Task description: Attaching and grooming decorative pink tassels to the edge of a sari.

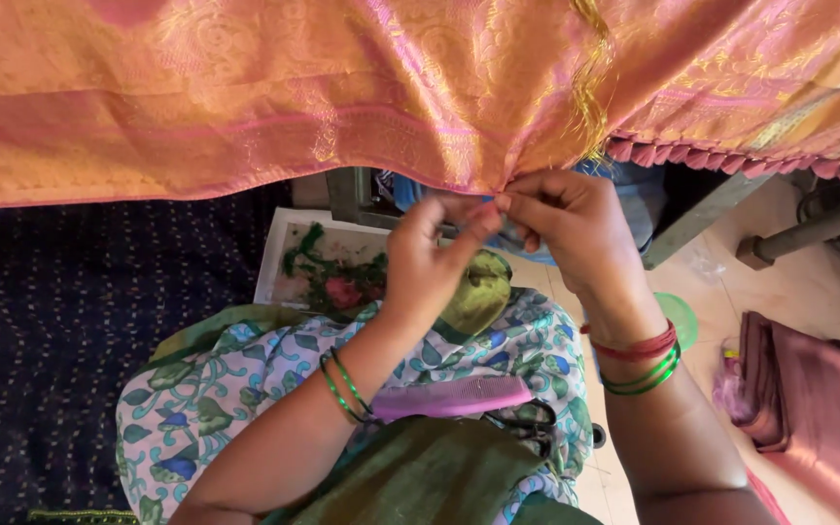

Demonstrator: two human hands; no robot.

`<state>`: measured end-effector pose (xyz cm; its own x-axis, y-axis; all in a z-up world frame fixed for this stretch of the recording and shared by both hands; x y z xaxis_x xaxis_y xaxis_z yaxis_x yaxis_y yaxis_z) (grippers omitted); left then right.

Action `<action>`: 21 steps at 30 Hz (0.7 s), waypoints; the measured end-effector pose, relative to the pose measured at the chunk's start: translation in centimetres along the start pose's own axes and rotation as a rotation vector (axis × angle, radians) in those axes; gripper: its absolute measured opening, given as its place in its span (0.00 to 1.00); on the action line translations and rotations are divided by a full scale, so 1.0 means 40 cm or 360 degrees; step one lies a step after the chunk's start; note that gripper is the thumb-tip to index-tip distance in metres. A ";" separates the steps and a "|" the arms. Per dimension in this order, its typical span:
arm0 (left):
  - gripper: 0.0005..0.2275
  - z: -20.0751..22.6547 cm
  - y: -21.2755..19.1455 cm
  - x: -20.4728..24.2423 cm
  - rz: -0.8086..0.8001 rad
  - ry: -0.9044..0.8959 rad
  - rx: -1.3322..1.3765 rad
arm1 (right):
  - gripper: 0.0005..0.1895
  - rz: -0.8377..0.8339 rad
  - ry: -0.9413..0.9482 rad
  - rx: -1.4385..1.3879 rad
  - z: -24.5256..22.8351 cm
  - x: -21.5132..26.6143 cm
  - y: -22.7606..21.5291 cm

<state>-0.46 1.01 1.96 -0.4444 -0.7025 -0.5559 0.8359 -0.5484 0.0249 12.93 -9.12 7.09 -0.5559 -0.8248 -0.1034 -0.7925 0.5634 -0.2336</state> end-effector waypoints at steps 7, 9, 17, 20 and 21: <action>0.21 0.040 -0.049 -0.088 -0.0197 -0.0447 0.0149 | 0.07 0.0090 0.0034 0.0181 -0.026 0.015 0.007; 0.17 0.057 -0.040 -0.098 -0.0354 -0.0363 0.0136 | 0.07 0.0080 -0.0015 0.0225 -0.019 0.009 0.001; 0.09 0.056 -0.064 -0.094 -0.0534 -0.0699 -0.0025 | 0.05 0.0113 -0.0090 0.0401 -0.033 0.013 0.003; 0.07 0.113 -0.074 -0.083 -0.0348 0.0126 -0.0408 | 0.05 0.0120 -0.0125 0.0417 -0.031 0.014 0.008; 0.07 0.122 -0.070 -0.075 -0.0333 0.0052 -0.0419 | 0.05 0.0130 -0.0143 0.0384 -0.028 0.015 0.009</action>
<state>-3.02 2.45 7.61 -0.6079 -0.5699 -0.5528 0.7842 -0.5401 -0.3056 12.05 -9.36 8.01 -0.5822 -0.7843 -0.2143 -0.6574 0.6092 -0.4436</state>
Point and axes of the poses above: each hand's wrist, its own x-axis away from the middle knuckle, its own y-axis out of the palm, z = x × y, the point moved 4 cm from there along -x, towards the middle knuckle, and after that the axes turned 5 degrees about x, right-handed, at the moved point
